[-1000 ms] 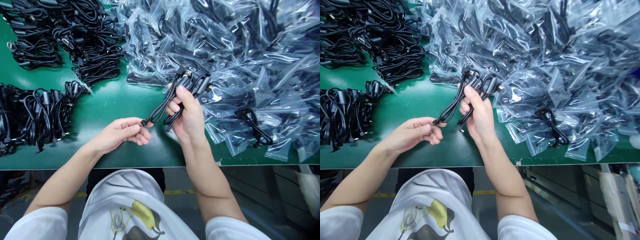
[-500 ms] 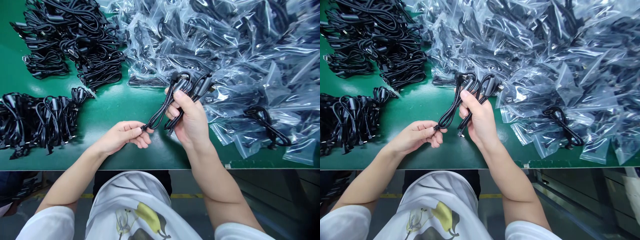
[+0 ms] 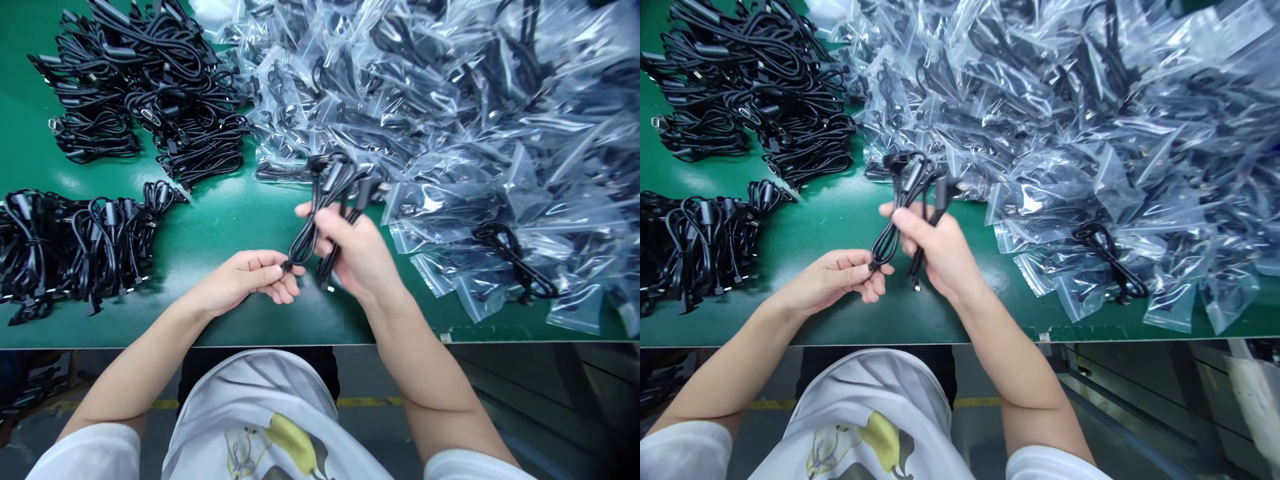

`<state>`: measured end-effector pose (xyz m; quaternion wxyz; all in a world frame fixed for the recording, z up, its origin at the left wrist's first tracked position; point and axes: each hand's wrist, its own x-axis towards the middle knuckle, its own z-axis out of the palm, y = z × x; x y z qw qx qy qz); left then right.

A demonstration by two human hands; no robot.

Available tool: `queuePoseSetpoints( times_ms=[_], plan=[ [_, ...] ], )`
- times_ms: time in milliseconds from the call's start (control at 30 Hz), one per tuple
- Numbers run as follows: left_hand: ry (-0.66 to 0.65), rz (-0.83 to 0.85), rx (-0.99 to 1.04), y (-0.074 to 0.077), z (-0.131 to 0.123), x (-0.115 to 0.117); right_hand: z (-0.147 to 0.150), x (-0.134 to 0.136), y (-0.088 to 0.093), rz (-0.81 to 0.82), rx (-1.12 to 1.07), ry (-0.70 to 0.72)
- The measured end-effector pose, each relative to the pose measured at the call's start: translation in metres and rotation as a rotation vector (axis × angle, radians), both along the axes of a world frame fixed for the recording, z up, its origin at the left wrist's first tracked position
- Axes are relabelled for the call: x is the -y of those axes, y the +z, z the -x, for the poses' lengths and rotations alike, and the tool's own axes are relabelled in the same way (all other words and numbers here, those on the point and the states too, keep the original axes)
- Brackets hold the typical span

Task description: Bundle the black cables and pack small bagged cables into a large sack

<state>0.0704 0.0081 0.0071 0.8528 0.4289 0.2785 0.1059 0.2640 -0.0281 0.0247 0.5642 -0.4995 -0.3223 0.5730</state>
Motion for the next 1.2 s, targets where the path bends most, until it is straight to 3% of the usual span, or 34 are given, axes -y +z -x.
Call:
queuePoseSetpoints(
  times_ms=[133,200,300,367,633,1200],
  plan=[
    [-0.019,-0.249,-0.072,0.003,0.004,-0.004,0.006,0.004,-0.002,0.049,-0.001,0.172],
    [0.133,-0.322,-0.071,0.005,0.006,-0.007,0.009,0.006,-0.004,0.046,0.031,0.202],
    [0.475,-0.363,-0.055,0.005,0.008,-0.01,0.013,0.008,-0.008,0.052,0.076,0.275],
    [0.588,-0.367,-0.038,0.006,0.008,-0.01,0.017,0.01,-0.013,0.065,0.084,0.344],
    [0.431,-0.244,-0.021,0.01,0.008,-0.005,0.027,0.013,-0.02,0.118,0.098,0.58],
    [0.519,-0.175,-0.024,0.007,0.008,-0.008,0.028,0.012,-0.02,0.124,0.145,0.541]
  ],
)
